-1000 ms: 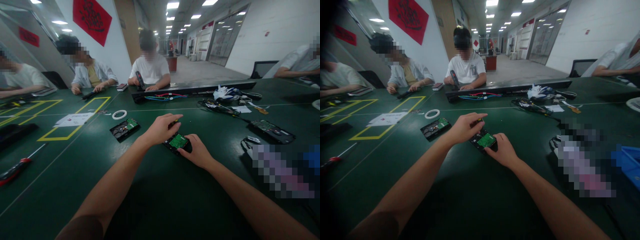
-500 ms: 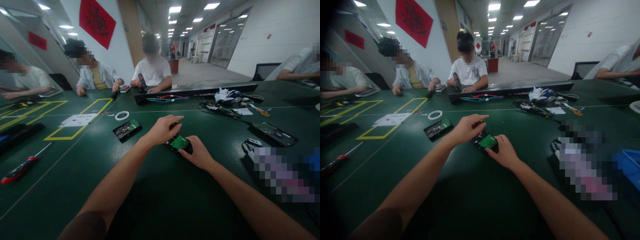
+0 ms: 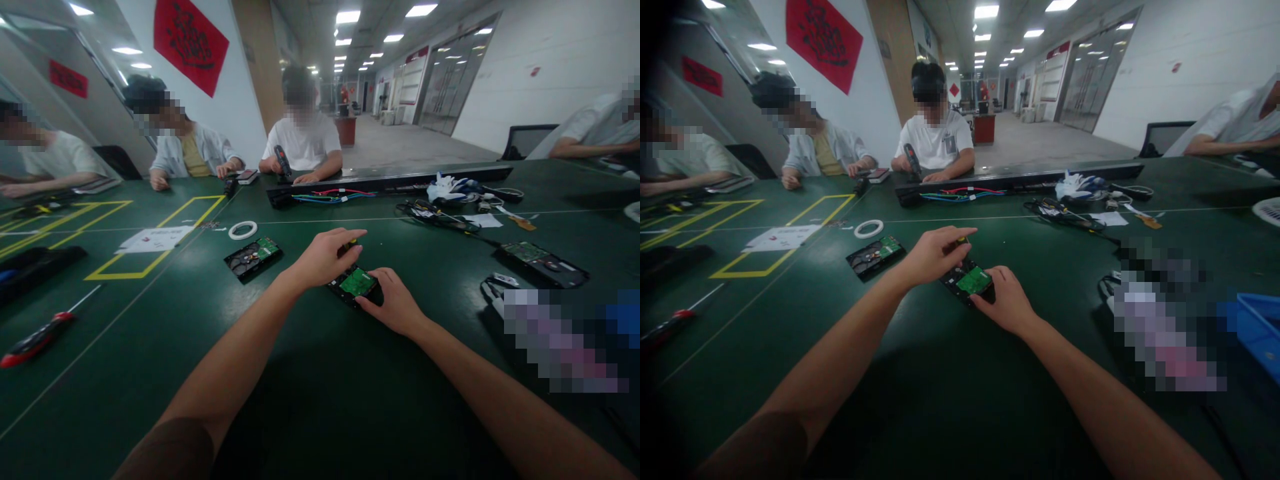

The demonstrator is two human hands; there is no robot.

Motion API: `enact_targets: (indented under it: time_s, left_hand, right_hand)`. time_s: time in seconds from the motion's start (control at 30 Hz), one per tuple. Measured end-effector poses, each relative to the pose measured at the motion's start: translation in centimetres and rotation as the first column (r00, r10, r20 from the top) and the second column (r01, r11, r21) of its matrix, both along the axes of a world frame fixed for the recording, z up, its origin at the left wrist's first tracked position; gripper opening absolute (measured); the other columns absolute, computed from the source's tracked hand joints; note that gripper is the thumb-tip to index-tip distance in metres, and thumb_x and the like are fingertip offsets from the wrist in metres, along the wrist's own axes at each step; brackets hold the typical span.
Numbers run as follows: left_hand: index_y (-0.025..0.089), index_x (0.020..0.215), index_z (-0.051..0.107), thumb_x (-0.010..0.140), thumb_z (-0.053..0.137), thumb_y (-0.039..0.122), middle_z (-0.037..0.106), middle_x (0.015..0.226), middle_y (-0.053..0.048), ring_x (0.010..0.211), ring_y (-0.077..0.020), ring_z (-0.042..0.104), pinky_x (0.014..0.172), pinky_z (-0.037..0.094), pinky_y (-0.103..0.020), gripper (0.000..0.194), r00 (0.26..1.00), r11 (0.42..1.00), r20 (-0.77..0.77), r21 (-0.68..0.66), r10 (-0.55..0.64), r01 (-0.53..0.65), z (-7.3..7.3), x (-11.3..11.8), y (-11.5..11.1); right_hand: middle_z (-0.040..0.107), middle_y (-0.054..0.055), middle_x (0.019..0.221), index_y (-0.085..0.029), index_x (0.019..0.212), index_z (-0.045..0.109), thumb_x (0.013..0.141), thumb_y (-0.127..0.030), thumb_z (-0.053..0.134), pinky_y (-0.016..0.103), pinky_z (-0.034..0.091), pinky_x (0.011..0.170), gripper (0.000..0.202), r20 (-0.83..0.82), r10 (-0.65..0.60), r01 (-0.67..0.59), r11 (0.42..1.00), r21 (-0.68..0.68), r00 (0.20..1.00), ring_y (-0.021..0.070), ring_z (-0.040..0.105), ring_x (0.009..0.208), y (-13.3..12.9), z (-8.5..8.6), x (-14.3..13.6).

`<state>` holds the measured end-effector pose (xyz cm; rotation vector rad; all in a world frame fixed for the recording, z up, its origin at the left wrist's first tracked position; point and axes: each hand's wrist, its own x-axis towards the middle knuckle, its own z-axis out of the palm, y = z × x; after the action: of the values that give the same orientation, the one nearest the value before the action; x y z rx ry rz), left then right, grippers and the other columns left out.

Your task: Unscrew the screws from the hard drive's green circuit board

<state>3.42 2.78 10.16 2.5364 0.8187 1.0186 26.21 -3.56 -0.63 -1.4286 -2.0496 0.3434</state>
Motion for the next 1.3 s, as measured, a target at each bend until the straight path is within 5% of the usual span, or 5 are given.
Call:
enact_targets:
  time_s: [0.37, 0.77, 1.3]
  left_hand:
    - [0.016, 0.142, 0.067, 0.104, 0.058, 0.027, 0.074, 0.101, -0.007, 0.076, -0.0150, 0.068, 0.076, 0.058, -0.031, 0.040, 1.000, 1.000, -0.002, 0.003, 0.005, -0.005, 0.1, 0.1, 0.0]
    - [0.018, 0.145, 0.064, 0.107, 0.057, 0.028, 0.072, 0.104, -0.008, 0.087, -0.0181, 0.072, 0.087, 0.059, -0.034, 0.041, 0.999, 0.999, -0.021, 0.040, 0.029, -0.028, -0.4, -0.2, 0.6]
    - [0.024, 0.157, 0.052, 0.109, 0.055, 0.028, 0.068, 0.108, -0.005, 0.068, -0.0101, 0.065, 0.080, 0.057, -0.030, 0.049, 0.999, 0.999, 0.008, -0.004, -0.036, 0.036, -1.2, -0.3, 1.5]
  right_hand:
    - [0.051, 0.017, 0.147, -0.024, 0.137, 0.054, 0.082, -0.062, 0.079, 0.066, 0.035, 0.123, 0.071, 0.176, -0.011, -0.008, 0.995, 0.104, 0.984, 0.0429, 0.043, 0.147, -1.1, 0.3, -1.2]
    - [0.056, 0.016, 0.133, -0.022, 0.133, 0.051, 0.080, -0.056, 0.082, 0.056, 0.056, 0.102, 0.070, 0.070, -0.092, 0.091, 0.996, 0.021, 0.993, 0.0363, 0.062, 0.119, -0.4, 0.0, -1.0]
    - [0.049, 0.017, 0.149, -0.024, 0.136, 0.058, 0.083, -0.063, 0.078, 0.059, 0.053, 0.110, 0.069, 0.112, 0.020, -0.020, 1.000, 0.002, 0.993, 0.0392, 0.058, 0.134, 0.7, 0.2, 0.7]
